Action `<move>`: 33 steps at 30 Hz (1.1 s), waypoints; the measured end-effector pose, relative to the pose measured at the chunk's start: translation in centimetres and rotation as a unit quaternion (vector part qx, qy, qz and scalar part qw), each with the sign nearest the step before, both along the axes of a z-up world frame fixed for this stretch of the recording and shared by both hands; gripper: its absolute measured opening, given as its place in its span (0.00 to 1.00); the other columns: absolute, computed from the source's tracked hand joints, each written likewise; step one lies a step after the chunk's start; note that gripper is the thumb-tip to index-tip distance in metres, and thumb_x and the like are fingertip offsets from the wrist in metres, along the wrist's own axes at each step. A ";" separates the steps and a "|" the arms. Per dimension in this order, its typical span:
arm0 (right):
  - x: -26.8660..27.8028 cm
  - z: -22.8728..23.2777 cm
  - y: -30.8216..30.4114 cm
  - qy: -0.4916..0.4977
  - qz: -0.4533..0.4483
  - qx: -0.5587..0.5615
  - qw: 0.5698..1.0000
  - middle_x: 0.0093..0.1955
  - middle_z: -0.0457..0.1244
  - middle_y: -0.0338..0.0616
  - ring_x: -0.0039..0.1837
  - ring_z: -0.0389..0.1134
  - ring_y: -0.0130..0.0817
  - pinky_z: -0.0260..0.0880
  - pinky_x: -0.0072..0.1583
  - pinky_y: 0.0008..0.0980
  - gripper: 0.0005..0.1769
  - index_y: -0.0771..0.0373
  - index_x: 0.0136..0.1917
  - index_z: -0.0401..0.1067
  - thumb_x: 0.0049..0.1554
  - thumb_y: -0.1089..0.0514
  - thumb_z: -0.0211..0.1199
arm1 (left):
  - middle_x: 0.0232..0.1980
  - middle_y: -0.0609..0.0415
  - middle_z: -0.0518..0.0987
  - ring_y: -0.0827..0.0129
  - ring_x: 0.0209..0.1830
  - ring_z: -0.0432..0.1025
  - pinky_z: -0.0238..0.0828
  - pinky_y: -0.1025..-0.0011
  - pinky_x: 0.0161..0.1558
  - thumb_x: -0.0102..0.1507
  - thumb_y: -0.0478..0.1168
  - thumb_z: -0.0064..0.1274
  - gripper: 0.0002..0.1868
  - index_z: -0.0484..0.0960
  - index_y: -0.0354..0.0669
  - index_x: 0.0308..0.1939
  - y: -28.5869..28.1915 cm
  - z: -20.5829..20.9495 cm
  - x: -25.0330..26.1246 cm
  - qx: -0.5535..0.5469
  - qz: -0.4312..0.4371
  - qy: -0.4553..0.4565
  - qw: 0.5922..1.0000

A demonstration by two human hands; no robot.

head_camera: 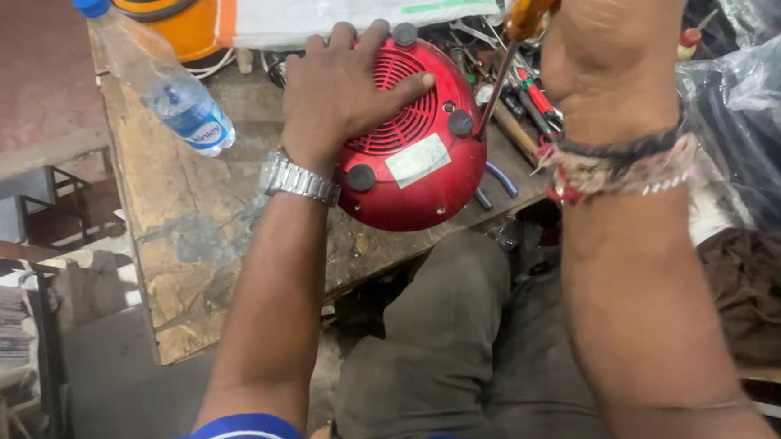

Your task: The person uses a screwdriver to tighten screws on the base of a red mixer grinder, then handles several loose wires at the bottom of the appliance.

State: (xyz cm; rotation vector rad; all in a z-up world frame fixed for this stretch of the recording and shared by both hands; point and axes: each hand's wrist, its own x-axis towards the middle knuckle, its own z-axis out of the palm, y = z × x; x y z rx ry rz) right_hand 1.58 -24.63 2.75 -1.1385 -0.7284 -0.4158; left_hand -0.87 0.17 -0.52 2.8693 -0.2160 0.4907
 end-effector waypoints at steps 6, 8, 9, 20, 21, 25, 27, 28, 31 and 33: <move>-1.1 2.1 2.5 -0.051 -0.167 0.056 0.983 0.26 0.52 0.35 0.29 0.52 0.28 0.53 0.34 0.32 0.24 0.60 0.37 0.65 0.65 0.40 0.57 | 0.54 0.44 0.77 0.46 0.53 0.72 0.67 0.45 0.47 0.59 0.80 0.47 0.46 0.74 0.52 0.66 -0.2 0.8 -0.3 -0.001 -0.002 0.009 1.000; -1.3 2.1 2.9 -0.051 -0.173 0.063 0.982 0.26 0.52 0.34 0.29 0.52 0.28 0.53 0.34 0.31 0.24 0.60 0.37 0.64 0.65 0.40 0.57 | 0.55 0.45 0.77 0.46 0.54 0.72 0.67 0.45 0.48 0.58 0.81 0.46 0.46 0.74 0.54 0.66 0.0 0.8 -0.2 0.002 0.003 0.028 1.000; -1.4 2.0 2.7 -0.050 -0.172 0.065 0.982 0.25 0.51 0.34 0.29 0.52 0.28 0.53 0.34 0.31 0.24 0.60 0.37 0.64 0.65 0.40 0.57 | 0.55 0.46 0.77 0.46 0.55 0.72 0.67 0.45 0.49 0.57 0.81 0.46 0.45 0.74 0.55 0.65 0.0 0.7 -0.1 0.003 0.004 0.037 0.999; 2.9 5.6 -2.6 0.089 0.436 -0.060 0.894 0.23 0.52 0.32 0.28 0.53 0.26 0.56 0.32 0.30 0.24 0.58 0.35 0.66 0.62 0.39 0.56 | 0.56 0.46 0.78 0.47 0.54 0.72 0.67 0.46 0.47 0.57 0.84 0.44 0.47 0.74 0.57 0.66 0.2 1.0 1.2 0.013 -0.007 -0.012 1.000; 2.3 4.6 -3.0 0.096 0.406 -0.052 0.907 0.24 0.53 0.33 0.28 0.54 0.27 0.56 0.32 0.31 0.24 0.59 0.36 0.66 0.63 0.39 0.56 | 0.56 0.47 0.78 0.46 0.54 0.72 0.67 0.47 0.47 0.56 0.84 0.45 0.47 0.75 0.58 0.65 0.1 0.5 0.4 0.011 -0.008 -0.005 1.000; 0.4 2.1 -2.8 0.065 0.150 -0.028 0.986 0.27 0.53 0.39 0.30 0.55 0.32 0.56 0.34 0.33 0.23 0.62 0.38 0.64 0.66 0.43 0.55 | 0.55 0.46 0.78 0.47 0.54 0.72 0.67 0.47 0.47 0.58 0.81 0.46 0.45 0.75 0.55 0.66 -0.1 0.7 -0.2 0.010 -0.002 0.015 1.000; -0.2 1.8 -1.9 0.027 0.045 -0.005 0.999 0.29 0.54 0.42 0.31 0.55 0.34 0.57 0.35 0.34 0.22 0.63 0.40 0.63 0.68 0.45 0.54 | 0.55 0.46 0.78 0.46 0.53 0.72 0.67 0.47 0.48 0.57 0.81 0.47 0.45 0.75 0.56 0.66 -0.1 0.9 -0.2 0.007 -0.003 0.011 1.000; -0.6 1.8 -1.2 0.010 0.001 0.007 1.000 0.30 0.54 0.43 0.31 0.56 0.35 0.57 0.35 0.34 0.22 0.64 0.40 0.62 0.69 0.46 0.54 | 0.55 0.45 0.78 0.46 0.53 0.72 0.67 0.47 0.48 0.57 0.81 0.47 0.46 0.74 0.56 0.66 0.0 0.9 -0.1 0.006 -0.003 0.014 1.000; -1.9 2.5 0.5 0.004 -0.065 0.038 0.997 0.33 0.55 0.47 0.32 0.56 0.39 0.57 0.36 0.36 0.21 0.66 0.43 0.60 0.72 0.49 0.53 | 0.56 0.44 0.77 0.45 0.53 0.72 0.67 0.47 0.47 0.56 0.81 0.47 0.47 0.74 0.55 0.67 -0.1 1.1 -0.1 0.005 -0.008 0.025 1.000; -2.7 3.4 1.0 0.057 -0.038 0.065 0.996 0.33 0.53 0.48 0.32 0.55 0.39 0.54 0.36 0.36 0.22 0.67 0.42 0.60 0.74 0.49 0.50 | 0.56 0.43 0.76 0.44 0.53 0.71 0.67 0.47 0.45 0.56 0.81 0.47 0.47 0.73 0.54 0.68 -0.1 1.3 -0.1 0.009 -0.009 0.033 0.999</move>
